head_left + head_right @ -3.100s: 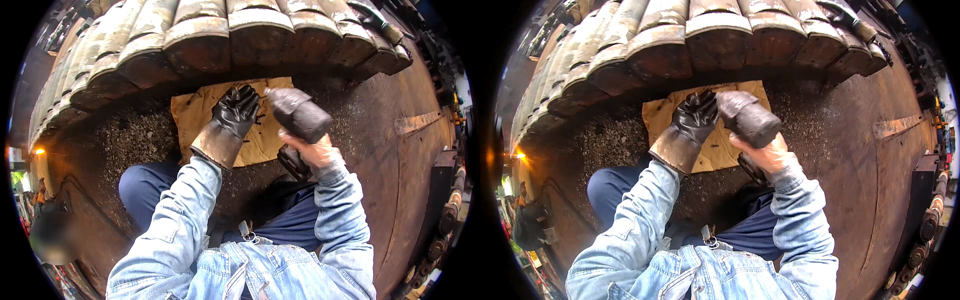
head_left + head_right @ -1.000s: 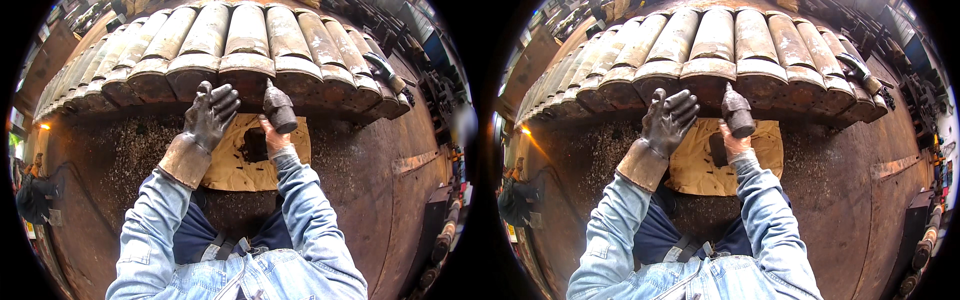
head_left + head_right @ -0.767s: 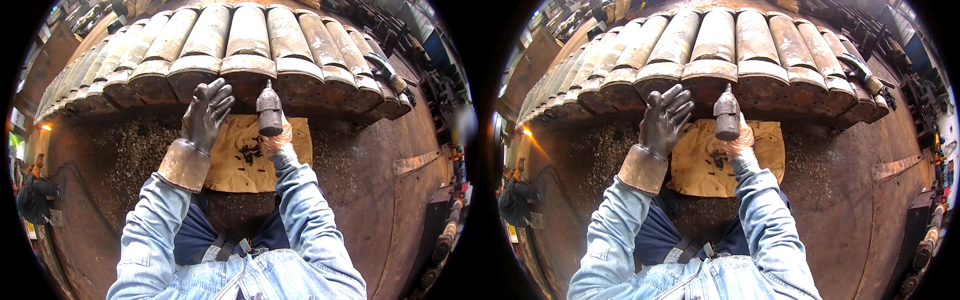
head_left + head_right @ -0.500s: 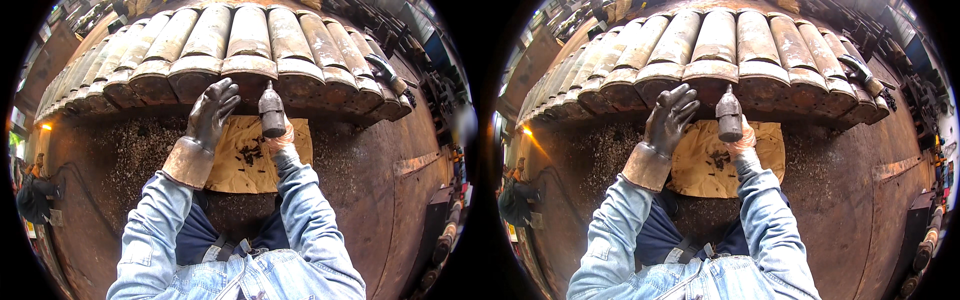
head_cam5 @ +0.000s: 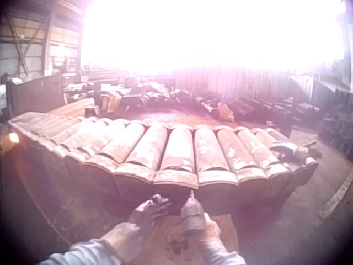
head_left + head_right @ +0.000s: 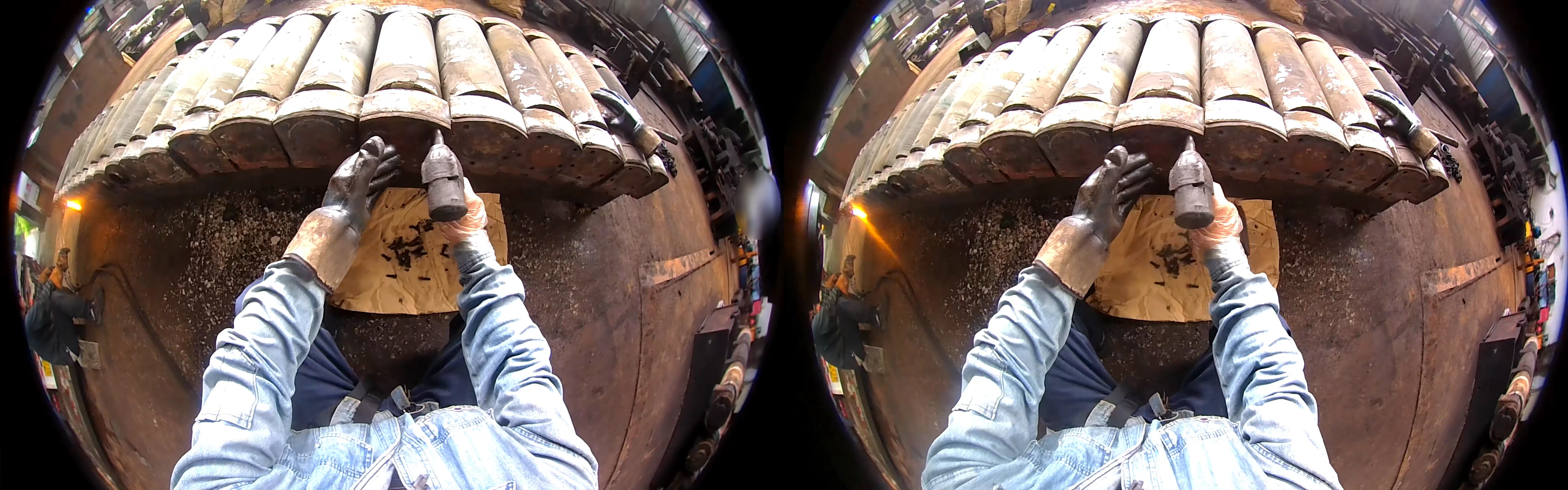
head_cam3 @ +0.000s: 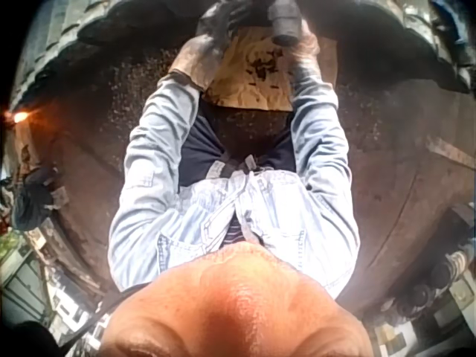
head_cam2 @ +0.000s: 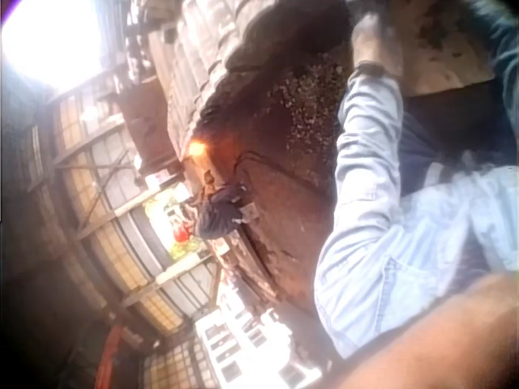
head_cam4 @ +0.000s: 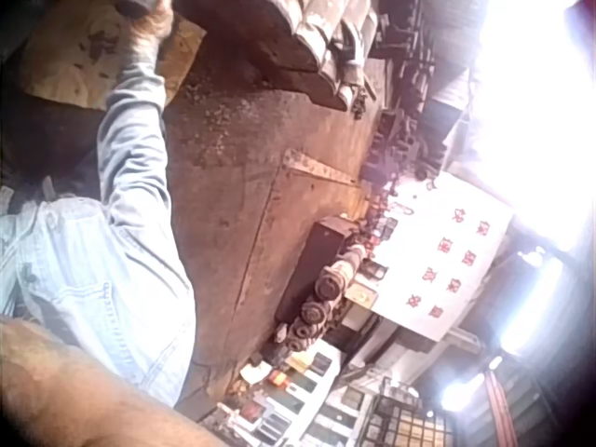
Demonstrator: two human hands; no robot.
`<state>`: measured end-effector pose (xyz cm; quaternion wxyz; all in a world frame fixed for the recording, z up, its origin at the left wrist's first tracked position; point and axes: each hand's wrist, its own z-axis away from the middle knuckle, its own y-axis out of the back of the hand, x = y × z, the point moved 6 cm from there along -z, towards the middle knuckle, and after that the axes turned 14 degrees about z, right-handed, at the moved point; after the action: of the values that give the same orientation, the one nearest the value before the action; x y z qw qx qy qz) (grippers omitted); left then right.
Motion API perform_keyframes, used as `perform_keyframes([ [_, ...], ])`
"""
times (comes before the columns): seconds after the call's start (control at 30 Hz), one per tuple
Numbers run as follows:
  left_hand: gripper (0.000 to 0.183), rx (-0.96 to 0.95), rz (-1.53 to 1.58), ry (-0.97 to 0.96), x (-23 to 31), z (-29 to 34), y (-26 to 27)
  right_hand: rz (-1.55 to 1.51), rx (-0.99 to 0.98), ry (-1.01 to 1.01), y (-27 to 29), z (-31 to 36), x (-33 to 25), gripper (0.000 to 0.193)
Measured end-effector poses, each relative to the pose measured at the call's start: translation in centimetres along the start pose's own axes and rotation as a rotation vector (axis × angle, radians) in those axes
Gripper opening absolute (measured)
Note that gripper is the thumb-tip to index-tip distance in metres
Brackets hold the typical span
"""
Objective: The person drills into the side of large cylindrical metal components using a power drill, while wearing protective gloves and sitting on the floor.
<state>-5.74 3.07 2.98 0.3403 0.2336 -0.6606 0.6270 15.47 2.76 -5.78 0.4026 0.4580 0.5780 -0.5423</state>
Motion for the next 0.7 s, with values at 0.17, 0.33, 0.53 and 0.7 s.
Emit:
perform_keyframes([
  [0.17,0.077,0.122,0.053,0.122,-1.8,-1.4,1.0,0.916,0.050,0.367,-0.9,1.7,-2.6,0.042],
  [0.33,0.068,0.198,0.108,0.225,-3.0,-1.4,0.0,0.730,0.019,0.304,-1.2,2.8,-3.5,0.041],
  [0.53,0.067,0.222,0.111,0.394,-3.4,-0.6,-1.3,0.270,-0.043,-0.199,-1.6,6.1,-3.4,0.023],
  [0.7,0.051,0.085,0.205,0.460,-3.6,0.0,-3.5,0.588,-0.163,-0.111,-1.6,7.5,-5.2,0.026],
])
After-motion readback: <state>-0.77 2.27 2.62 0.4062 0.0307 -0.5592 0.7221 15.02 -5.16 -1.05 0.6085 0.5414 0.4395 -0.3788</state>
